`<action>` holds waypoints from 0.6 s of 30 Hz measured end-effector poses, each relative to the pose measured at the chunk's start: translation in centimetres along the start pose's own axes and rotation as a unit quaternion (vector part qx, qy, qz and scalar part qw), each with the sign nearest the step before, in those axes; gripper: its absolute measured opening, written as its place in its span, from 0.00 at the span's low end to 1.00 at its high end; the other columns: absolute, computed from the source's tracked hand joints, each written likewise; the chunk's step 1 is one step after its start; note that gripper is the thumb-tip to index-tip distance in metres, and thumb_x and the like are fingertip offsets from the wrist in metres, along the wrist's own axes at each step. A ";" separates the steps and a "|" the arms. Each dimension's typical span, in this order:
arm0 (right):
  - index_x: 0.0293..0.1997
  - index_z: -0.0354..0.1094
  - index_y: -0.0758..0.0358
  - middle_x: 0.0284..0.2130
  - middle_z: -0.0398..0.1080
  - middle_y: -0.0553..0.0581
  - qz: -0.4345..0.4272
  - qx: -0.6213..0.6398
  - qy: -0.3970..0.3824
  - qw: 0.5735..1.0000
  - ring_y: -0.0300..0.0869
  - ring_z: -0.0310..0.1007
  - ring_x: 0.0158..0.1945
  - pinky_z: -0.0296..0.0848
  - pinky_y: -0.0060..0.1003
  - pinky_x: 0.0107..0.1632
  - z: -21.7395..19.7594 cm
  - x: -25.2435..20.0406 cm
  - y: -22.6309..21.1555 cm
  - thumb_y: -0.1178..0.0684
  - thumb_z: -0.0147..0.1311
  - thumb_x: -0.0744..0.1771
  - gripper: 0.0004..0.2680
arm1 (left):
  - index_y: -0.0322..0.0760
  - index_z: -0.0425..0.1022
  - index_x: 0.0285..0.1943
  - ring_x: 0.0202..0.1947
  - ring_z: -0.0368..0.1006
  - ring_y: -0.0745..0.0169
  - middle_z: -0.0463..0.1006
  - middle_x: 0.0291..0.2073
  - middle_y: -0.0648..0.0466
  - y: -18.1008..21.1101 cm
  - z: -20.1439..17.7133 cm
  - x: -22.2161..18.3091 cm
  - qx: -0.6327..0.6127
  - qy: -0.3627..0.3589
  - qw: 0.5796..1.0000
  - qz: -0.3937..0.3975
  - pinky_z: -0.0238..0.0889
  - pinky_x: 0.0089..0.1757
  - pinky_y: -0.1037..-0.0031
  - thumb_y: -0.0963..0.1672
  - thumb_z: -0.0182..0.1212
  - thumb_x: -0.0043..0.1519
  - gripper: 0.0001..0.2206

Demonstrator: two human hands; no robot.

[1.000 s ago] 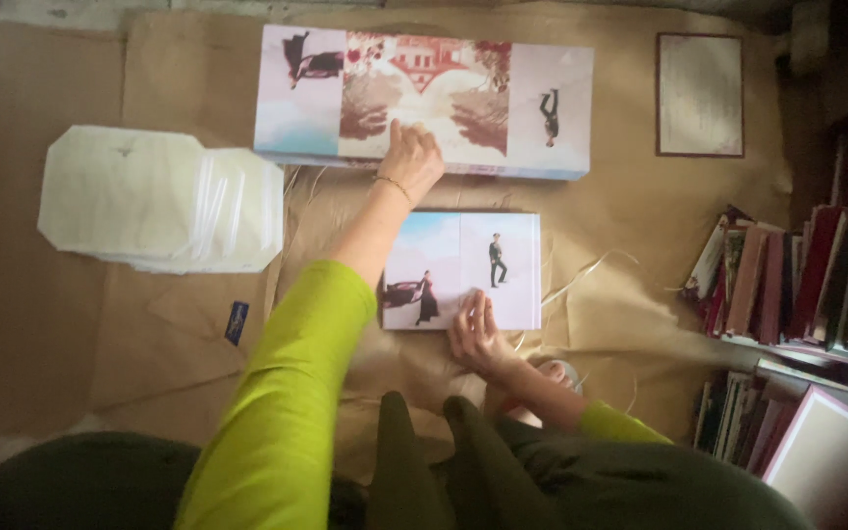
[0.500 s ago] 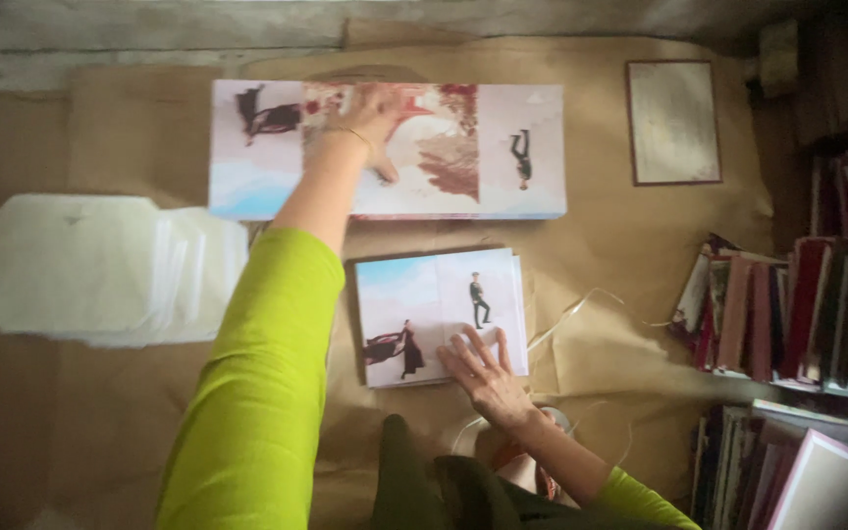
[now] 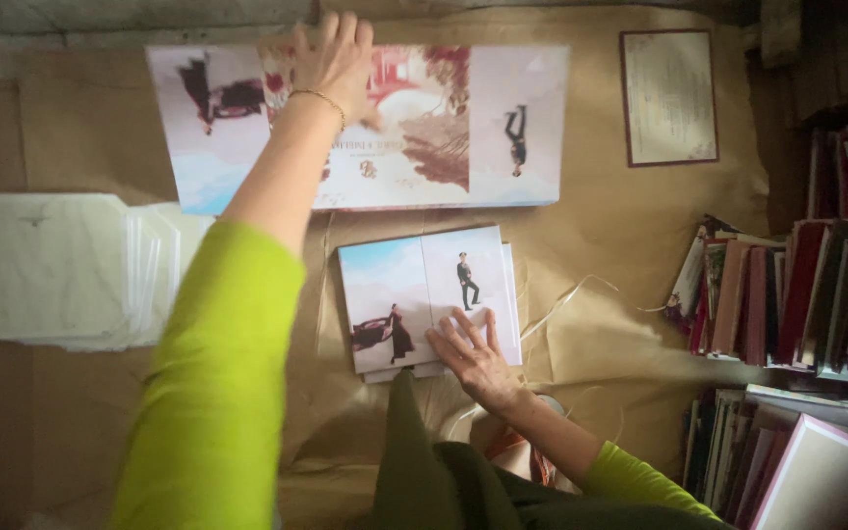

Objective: Folding and stacking wedding invitations in a production area.

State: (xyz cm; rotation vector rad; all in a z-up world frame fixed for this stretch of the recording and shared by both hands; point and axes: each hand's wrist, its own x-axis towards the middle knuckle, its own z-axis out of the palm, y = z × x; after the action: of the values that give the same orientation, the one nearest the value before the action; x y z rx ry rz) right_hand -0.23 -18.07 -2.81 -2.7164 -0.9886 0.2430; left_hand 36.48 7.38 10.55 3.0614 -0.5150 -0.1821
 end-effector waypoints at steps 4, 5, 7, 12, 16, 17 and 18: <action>0.73 0.51 0.57 0.69 0.52 0.63 -0.006 0.027 0.027 0.999 0.60 0.42 0.75 0.38 0.79 0.68 0.6 -0.1 -0.1 0.64 0.53 0.60 0.30 | 0.27 0.68 0.62 0.56 0.68 0.38 0.72 0.58 0.38 1.6 -2.7 -7.8 -0.049 0.269 0.957 0.092 0.67 0.48 0.50 0.48 0.76 0.48 0.35; 0.73 0.51 0.57 0.69 0.52 0.63 -0.006 0.027 0.029 0.999 0.60 0.42 0.75 0.38 0.79 0.68 0.5 -0.1 0.0 0.64 0.53 0.60 0.30 | 0.27 0.68 0.62 0.56 0.68 0.38 0.72 0.58 0.38 3.2 -1.8 -10.1 -0.047 0.270 0.957 0.092 0.67 0.48 0.50 0.48 0.76 0.48 0.35; 0.74 0.51 0.57 0.68 0.52 0.61 0.005 0.019 0.016 1.000 0.59 0.43 0.76 0.38 0.78 0.70 0.4 -0.3 -0.1 0.63 0.53 0.63 0.29 | 0.37 0.71 0.41 0.35 0.78 0.44 0.78 0.37 0.44 6.5 0.1 -15.3 -0.080 0.131 0.985 0.077 0.72 0.35 0.54 0.40 0.59 0.58 0.05; 0.72 0.55 0.55 0.68 0.56 0.60 0.088 0.109 0.034 0.990 0.54 0.50 0.73 0.49 0.65 0.71 1.6 -1.4 1.7 0.62 0.55 0.64 0.26 | 0.43 0.72 0.60 0.42 0.75 0.49 0.77 0.44 0.46 13.8 5.8 -25.2 -0.100 0.127 0.985 0.055 0.73 0.37 0.62 0.36 0.56 0.59 0.20; 0.69 0.54 0.59 0.66 0.59 0.57 0.293 0.658 0.227 0.655 0.48 0.54 0.71 0.53 0.48 0.72 -1.6 -3.6 2.9 0.68 0.50 0.62 0.26 | 0.50 0.68 0.70 0.50 0.69 0.53 0.71 0.60 0.45 17.2 13.6 -29.7 0.005 0.130 0.991 0.020 0.72 0.41 0.67 0.37 0.59 0.58 0.28; 0.69 0.54 0.59 0.66 0.59 0.57 0.292 0.658 0.226 0.656 0.48 0.54 0.71 0.53 0.48 0.72 -2.2 -4.5 3.6 0.68 0.50 0.62 0.26 | 0.50 0.68 0.70 0.50 0.69 0.53 0.71 0.60 0.45 17.8 13.8 -30.3 0.005 0.130 0.991 0.017 0.72 0.41 0.67 0.37 0.59 0.58 0.28; 0.68 0.57 0.64 0.64 0.62 0.60 0.229 0.787 0.252 0.514 0.50 0.58 0.69 0.55 0.48 0.73 -2.8 -5.4 4.3 0.67 0.48 0.63 0.24 | 0.50 0.67 0.71 0.51 0.68 0.52 0.69 0.62 0.44 18.3 13.9 -30.9 0.025 0.152 0.988 0.012 0.73 0.43 0.67 0.38 0.60 0.56 0.30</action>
State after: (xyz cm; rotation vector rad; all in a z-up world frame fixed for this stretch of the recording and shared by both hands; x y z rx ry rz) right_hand -1.00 -25.26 -0.96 -1.0123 0.2829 0.2154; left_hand -0.13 0.05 1.04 3.0450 -0.5407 0.2972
